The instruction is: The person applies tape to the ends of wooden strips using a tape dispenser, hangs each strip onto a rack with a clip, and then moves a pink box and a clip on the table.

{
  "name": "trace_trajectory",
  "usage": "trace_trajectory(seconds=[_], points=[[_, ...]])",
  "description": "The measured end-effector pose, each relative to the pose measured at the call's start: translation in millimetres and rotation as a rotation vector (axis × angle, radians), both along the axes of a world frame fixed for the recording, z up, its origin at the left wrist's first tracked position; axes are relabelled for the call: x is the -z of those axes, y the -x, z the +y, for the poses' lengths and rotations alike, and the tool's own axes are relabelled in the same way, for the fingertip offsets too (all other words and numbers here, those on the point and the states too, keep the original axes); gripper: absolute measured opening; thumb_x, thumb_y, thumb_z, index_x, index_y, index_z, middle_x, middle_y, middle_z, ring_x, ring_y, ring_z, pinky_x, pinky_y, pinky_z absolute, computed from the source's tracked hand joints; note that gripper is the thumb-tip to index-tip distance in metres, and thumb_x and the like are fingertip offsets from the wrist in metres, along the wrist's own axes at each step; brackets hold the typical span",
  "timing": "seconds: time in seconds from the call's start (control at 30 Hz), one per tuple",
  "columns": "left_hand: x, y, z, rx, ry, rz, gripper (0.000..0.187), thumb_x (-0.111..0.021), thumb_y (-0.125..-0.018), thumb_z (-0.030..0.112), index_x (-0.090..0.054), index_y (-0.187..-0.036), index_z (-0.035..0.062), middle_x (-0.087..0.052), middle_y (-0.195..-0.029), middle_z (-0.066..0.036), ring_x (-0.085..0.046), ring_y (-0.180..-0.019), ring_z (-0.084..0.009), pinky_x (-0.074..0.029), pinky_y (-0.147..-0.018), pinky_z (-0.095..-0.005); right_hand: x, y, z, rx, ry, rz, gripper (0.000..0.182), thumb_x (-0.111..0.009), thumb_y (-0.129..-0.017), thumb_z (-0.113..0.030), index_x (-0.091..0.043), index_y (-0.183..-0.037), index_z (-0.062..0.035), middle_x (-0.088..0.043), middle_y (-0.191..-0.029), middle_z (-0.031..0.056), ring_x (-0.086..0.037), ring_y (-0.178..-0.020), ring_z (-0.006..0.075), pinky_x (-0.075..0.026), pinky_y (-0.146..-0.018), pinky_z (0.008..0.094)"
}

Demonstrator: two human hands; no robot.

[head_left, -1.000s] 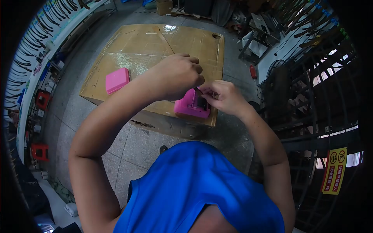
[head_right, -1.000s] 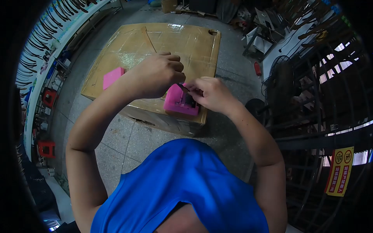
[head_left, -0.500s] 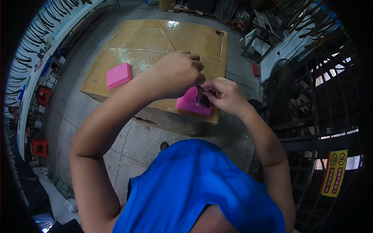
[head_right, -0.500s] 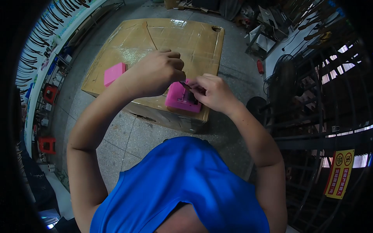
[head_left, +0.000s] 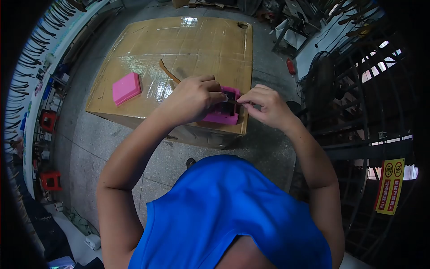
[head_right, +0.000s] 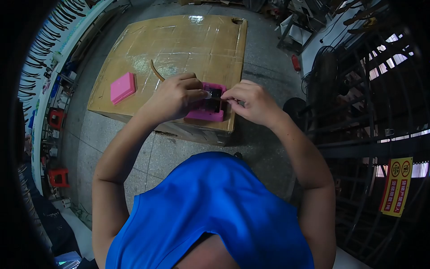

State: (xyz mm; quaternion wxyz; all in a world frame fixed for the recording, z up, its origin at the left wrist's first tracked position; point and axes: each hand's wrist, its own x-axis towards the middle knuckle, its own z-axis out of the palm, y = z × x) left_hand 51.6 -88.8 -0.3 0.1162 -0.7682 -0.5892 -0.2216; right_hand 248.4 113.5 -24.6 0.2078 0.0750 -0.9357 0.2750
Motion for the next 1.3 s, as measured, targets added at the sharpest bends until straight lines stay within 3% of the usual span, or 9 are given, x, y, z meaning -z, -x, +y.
trace_trajectory(seconds=[0.37, 0.57, 0.73, 0.9, 0.97, 1.17, 1.3], points=[[4.0, 0.8, 3.5, 0.024, 0.019, -0.003, 0.028, -0.075, -0.074, 0.011, -0.08, -0.101, 0.0061, -0.07, -0.089, -0.008, -0.068, -0.09, -0.0267, -0.059, -0.078, -0.0392, 6.5, -18.5, 8.2, 0.012, 0.019, 0.023, 0.019, -0.073, -0.084, 0.003, -0.077, -0.102, -0.0033, -0.075, -0.093, 0.0093, -0.07, -0.087, 0.0262, -0.056, -0.08, 0.0374], [5.7, 1.1, 4.1, 0.038, 0.006, -0.013, 0.029, -0.077, -0.073, 0.012, -0.081, -0.101, 0.0064, -0.072, -0.093, -0.009, -0.068, -0.092, -0.0267, -0.059, -0.079, -0.0387, 19.3, -84.1, 45.9, 0.133, -0.011, -0.072, 0.02, -0.072, -0.082, 0.004, -0.076, -0.101, -0.0018, -0.073, -0.089, 0.0088, -0.066, -0.084, 0.0233, -0.054, -0.076, 0.0339], [4.0, 0.9, 5.9, 0.026, 0.035, -0.002, 0.029, -0.077, -0.074, 0.012, -0.081, -0.103, 0.0071, -0.072, -0.092, -0.009, -0.068, -0.092, -0.0265, -0.06, -0.079, -0.0386, 30.5, -142.2, 68.9, 0.387, 0.05, -0.137, 0.02, -0.071, -0.078, 0.007, -0.072, -0.096, 0.0001, -0.07, -0.09, 0.0082, -0.065, -0.086, 0.0205, -0.052, -0.07, 0.0314], [3.5, -2.9, 12.1, 0.025, 0.071, 0.015, 0.03, -0.077, -0.074, 0.012, -0.081, -0.104, 0.0075, -0.071, -0.091, -0.008, -0.068, -0.093, -0.0262, -0.06, -0.079, -0.0383, 26.2, -158.0, 75.0, 0.418, 0.006, -0.116, 0.018, -0.071, -0.077, 0.006, -0.069, -0.094, 0.0004, -0.068, -0.089, 0.0088, -0.064, -0.086, 0.0233, -0.051, -0.073, 0.0336], [4.9, -4.3, 15.6, 0.05, 0.056, -0.019, 0.032, -0.082, -0.068, 0.007, -0.079, -0.1, 0.0041, -0.07, -0.091, -0.01, -0.067, -0.089, -0.0289, -0.059, -0.077, -0.0393, 20.5, -160.0, 77.9, 0.432, -0.002, -0.111, 0.018, -0.07, -0.078, 0.005, -0.07, -0.095, 0.0001, -0.068, -0.089, 0.0094, -0.063, -0.088, 0.0248, -0.051, -0.075, 0.0352], [10.9, -16.0, 31.8, 0.083, 0.003, -0.073, 0.029, -0.08, -0.07, 0.004, -0.078, -0.099, 0.004, -0.071, -0.088, -0.01, -0.066, -0.089, -0.03, -0.058, -0.076, -0.0401, -39.2, -164.9, 100.6, 0.424, -0.163, 0.023, 0.018, -0.068, -0.077, 0.007, -0.07, -0.094, -0.0001, -0.067, -0.088, 0.0102, -0.063, -0.086, 0.0252, -0.051, -0.073, 0.0336], [10.6, -28.1, 40.1, 0.035, 0.025, -0.162, 0.027, -0.079, -0.075, 0.003, -0.074, -0.102, 0.0055, -0.07, -0.087, -0.011, -0.067, -0.089, -0.0305, -0.057, -0.076, -0.0413, -85.0, -162.2, 115.0, 0.503, -0.151, 0.121, 0.021, -0.068, -0.081, 0.007, -0.07, -0.1, -0.0022, -0.066, -0.096, 0.006, -0.061, -0.086, 0.0154, -0.048, -0.072, 0.0277]])
